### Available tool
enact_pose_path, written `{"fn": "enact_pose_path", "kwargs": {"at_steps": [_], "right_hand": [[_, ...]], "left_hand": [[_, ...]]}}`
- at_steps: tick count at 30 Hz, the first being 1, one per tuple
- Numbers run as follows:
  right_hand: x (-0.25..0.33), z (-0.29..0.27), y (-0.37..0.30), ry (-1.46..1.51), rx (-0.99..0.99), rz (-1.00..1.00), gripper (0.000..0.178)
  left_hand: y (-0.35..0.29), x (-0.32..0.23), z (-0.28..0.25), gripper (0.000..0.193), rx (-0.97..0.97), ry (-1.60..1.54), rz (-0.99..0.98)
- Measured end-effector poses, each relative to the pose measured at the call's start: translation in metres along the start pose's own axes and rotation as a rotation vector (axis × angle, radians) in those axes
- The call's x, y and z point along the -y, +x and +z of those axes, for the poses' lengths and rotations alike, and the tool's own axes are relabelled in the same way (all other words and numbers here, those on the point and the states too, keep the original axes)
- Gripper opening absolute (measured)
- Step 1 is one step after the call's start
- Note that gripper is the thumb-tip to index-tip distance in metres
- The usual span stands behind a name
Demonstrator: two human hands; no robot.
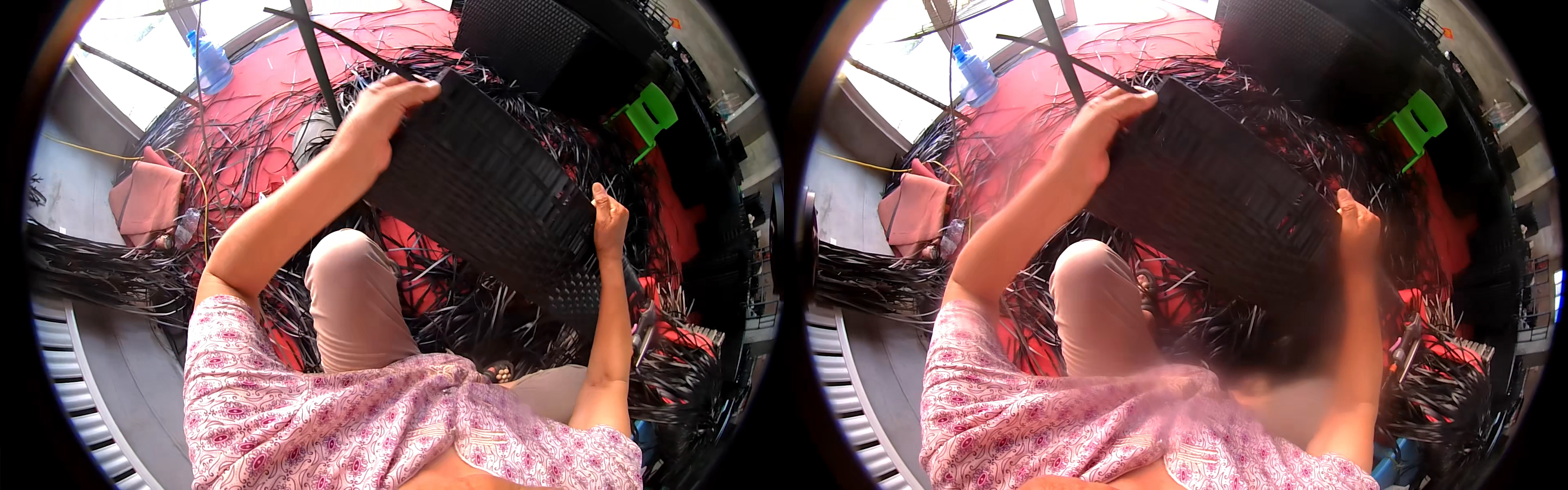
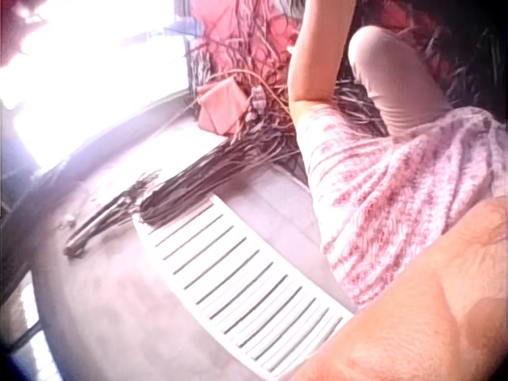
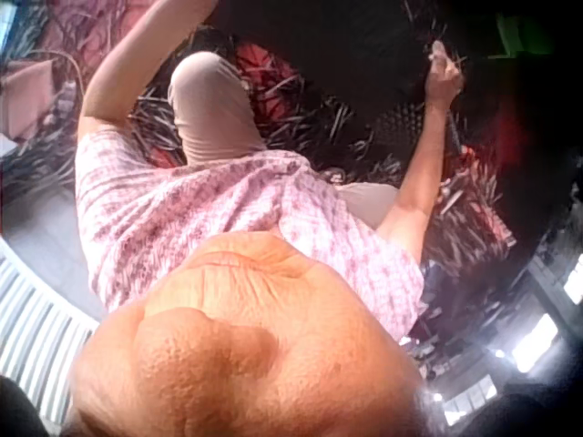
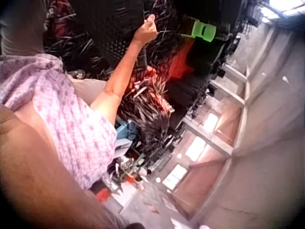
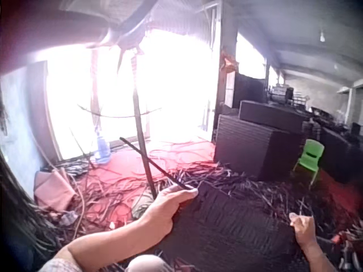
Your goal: The person weaves black synthetic strips through a frame by hand to create a furniture panel.
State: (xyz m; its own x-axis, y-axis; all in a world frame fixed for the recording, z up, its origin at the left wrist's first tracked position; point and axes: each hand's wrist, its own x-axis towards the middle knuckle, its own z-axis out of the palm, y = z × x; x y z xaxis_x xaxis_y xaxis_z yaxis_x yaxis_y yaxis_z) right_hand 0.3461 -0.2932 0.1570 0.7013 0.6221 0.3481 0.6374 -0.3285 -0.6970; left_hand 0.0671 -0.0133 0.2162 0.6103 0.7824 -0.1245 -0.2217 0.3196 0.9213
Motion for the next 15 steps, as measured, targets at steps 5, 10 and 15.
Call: {"fn": "enact_pose_path", "kwargs": {"at_steps": [5, 10, 15], "right_hand": [[-0.053, -0.036, -0.006, 0.079, -0.059, -0.032, 0.051], [-0.060, -0.076, -0.025, 0.045, -0.037, 0.005, 0.055], [-0.067, -0.094, -0.047, -0.012, -0.079, 0.002, 0.057]], "left_hand": [[-0.064, 0.016, 0.057, 0.016, 0.088, -0.247, -0.025], [-0.097, 0.007, 0.075, 0.023, 0.291, -0.175, -0.170], [-0.081, 0.012, 0.048, 0.024, 0.265, 0.120, -0.050]]}}
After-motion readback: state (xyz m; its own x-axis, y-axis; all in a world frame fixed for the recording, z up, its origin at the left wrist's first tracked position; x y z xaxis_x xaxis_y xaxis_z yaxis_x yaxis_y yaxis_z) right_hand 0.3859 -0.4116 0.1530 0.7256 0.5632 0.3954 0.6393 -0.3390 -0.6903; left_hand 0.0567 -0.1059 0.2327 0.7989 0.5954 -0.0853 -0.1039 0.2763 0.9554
